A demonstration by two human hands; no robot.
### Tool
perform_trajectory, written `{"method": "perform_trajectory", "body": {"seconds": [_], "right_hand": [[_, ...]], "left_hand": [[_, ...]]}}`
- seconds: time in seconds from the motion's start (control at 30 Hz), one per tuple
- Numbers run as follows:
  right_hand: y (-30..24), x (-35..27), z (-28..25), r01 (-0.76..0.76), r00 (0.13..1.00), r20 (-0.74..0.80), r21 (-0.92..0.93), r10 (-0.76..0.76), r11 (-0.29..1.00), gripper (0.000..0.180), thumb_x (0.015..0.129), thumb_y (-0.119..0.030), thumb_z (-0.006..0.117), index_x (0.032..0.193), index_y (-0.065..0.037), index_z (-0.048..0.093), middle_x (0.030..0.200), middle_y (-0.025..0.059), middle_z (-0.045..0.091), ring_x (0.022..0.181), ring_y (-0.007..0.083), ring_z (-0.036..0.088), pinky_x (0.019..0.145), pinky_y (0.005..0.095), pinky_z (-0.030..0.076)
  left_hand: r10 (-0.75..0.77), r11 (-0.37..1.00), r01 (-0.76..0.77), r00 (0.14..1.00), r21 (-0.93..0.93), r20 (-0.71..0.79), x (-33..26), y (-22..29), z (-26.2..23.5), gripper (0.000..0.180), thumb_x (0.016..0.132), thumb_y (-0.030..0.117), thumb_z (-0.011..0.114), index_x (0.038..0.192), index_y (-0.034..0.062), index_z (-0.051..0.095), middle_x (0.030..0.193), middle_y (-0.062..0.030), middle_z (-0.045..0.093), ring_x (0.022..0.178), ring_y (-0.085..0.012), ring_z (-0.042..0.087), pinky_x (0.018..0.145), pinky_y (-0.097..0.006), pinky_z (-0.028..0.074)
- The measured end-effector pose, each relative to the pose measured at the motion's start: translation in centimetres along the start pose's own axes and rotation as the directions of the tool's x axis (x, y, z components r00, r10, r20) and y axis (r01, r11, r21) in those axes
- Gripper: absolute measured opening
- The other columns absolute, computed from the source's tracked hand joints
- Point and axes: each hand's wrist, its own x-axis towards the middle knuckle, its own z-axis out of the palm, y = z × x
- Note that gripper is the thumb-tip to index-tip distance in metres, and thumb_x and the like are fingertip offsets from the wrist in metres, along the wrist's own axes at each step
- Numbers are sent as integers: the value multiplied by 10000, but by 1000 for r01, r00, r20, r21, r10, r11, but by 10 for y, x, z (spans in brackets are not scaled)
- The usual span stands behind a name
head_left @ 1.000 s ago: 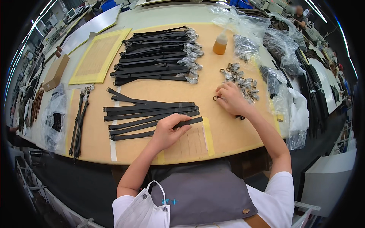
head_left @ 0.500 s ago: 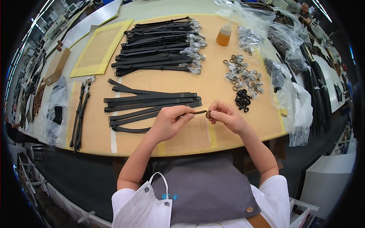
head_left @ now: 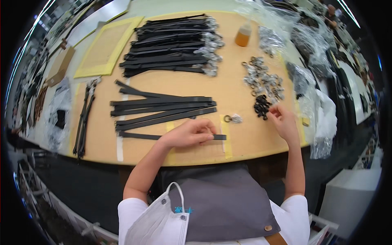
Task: The person assembles black fabric straps by inserting small black plastic rings into the ends of the straps. They pick up a strap and a ring, thread the ring onto the strap end, and place the finished item on a pile. The process is repeated for multiple straps.
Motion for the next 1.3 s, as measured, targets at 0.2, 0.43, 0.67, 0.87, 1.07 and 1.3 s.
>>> {"method": "perform_trajectory", "body": {"seconds": [0.2,0.43,0.67,0.87,1.07,1.3], "right_hand": [[22,-16,29,-48,999,-10,96,49,994,109,883,-17,712,976,-7,656,796,17,610,698,98,563,651,274,475],[-12,-33,52,-183,978,204,780,33,598,205,891,13,647,1087,-43,623,1005,21,613,822,99,574,768,240,476],[-85,-55,102,-402,916,402,915,-3,33,223,963,-37,642,1184,-10,628,1178,95,658,854,109,601,768,208,510],[-61,-53,110,-268,956,292,909,-30,318,265,1047,-124,607,1276,9,610,1014,53,644,835,73,609,679,179,496],[-64,-52,104,-357,920,392,845,-8,398,232,1071,-200,584,1142,9,654,884,32,646,717,67,588,625,216,497],[-94,-39,101,-428,875,483,758,18,493,268,1082,-237,566,1128,8,664,948,66,687,819,122,691,729,279,588]], "left_hand": [[68,997,-69,998,31,17,-5,4,8,209,948,195,740,1065,42,659,793,1,623,745,-64,595,666,-258,472],[301,945,-267,936,188,-184,-12,3,15,249,894,206,775,1061,56,666,783,-39,636,748,-126,596,688,-315,475],[542,800,-379,789,465,-290,-7,-2,25,257,864,238,767,1055,81,697,844,-74,703,718,-256,675,653,-373,529],[478,837,-285,796,468,-371,-15,-4,22,260,859,242,771,1043,75,695,860,-82,709,746,-259,698,662,-366,550],[520,803,-302,777,513,-356,-12,-4,19,239,837,218,781,1017,82,702,851,-86,708,706,-263,692,623,-359,541],[410,871,-220,818,438,-404,-20,4,12,210,833,78,778,1021,15,709,846,-94,704,727,-173,674,652,-288,529]]}}
